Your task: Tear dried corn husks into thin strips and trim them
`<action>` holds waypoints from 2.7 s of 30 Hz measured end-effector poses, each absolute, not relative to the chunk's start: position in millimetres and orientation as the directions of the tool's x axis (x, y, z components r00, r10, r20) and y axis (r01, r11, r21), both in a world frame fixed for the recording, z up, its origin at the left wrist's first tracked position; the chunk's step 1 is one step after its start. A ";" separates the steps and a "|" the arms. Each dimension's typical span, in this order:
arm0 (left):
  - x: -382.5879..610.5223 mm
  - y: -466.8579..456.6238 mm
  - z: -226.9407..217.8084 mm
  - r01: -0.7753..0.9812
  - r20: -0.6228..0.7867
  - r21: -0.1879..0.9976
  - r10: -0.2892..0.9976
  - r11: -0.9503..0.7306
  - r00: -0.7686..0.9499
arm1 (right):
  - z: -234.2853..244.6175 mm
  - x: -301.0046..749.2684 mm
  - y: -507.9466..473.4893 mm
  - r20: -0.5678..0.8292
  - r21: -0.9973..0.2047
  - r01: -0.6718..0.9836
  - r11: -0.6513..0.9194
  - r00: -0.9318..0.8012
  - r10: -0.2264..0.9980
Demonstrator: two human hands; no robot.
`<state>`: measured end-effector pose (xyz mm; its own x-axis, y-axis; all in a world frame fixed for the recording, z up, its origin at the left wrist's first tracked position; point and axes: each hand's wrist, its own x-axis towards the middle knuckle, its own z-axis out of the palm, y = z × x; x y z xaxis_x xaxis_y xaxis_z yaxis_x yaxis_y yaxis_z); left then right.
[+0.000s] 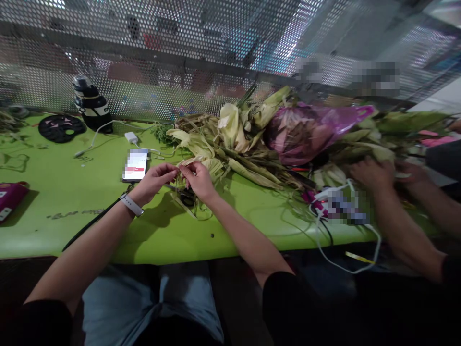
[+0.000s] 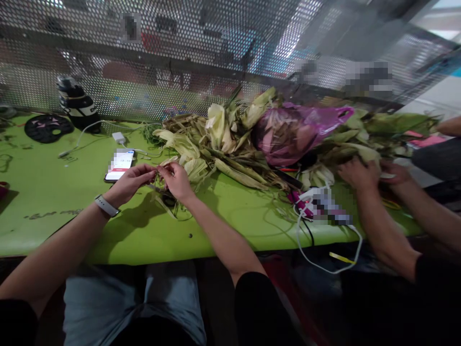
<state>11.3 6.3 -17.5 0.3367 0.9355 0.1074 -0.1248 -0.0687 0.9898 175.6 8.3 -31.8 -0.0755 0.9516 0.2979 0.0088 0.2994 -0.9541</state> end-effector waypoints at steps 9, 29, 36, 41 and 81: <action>10.8 9.4 -22.1 -0.265 0.033 0.962 0.931 0.069 0.362 | -36.3 172.9 9.9 0.305 -0.952 -0.051 0.303 -0.046 0.951; 11.8 2.2 -15.4 -0.187 0.029 0.980 0.883 0.067 0.469 | -25.9 176.2 2.4 0.532 -0.834 0.177 0.523 0.003 0.847; 9.6 3.4 -12.7 -0.163 0.026 0.984 0.863 0.066 0.505 | -23.4 175.1 0.3 0.507 -0.852 0.176 0.492 0.048 0.860; 7.5 2.8 -9.9 -0.127 -0.009 0.988 0.848 0.090 0.531 | -17.4 180.8 3.0 0.400 -0.915 0.041 0.400 -0.001 0.916; 5.1 12.9 -21.6 0.285 0.358 0.889 0.932 -0.357 0.051 | -29.8 180.6 -2.6 0.562 -0.539 0.600 0.592 -0.268 0.783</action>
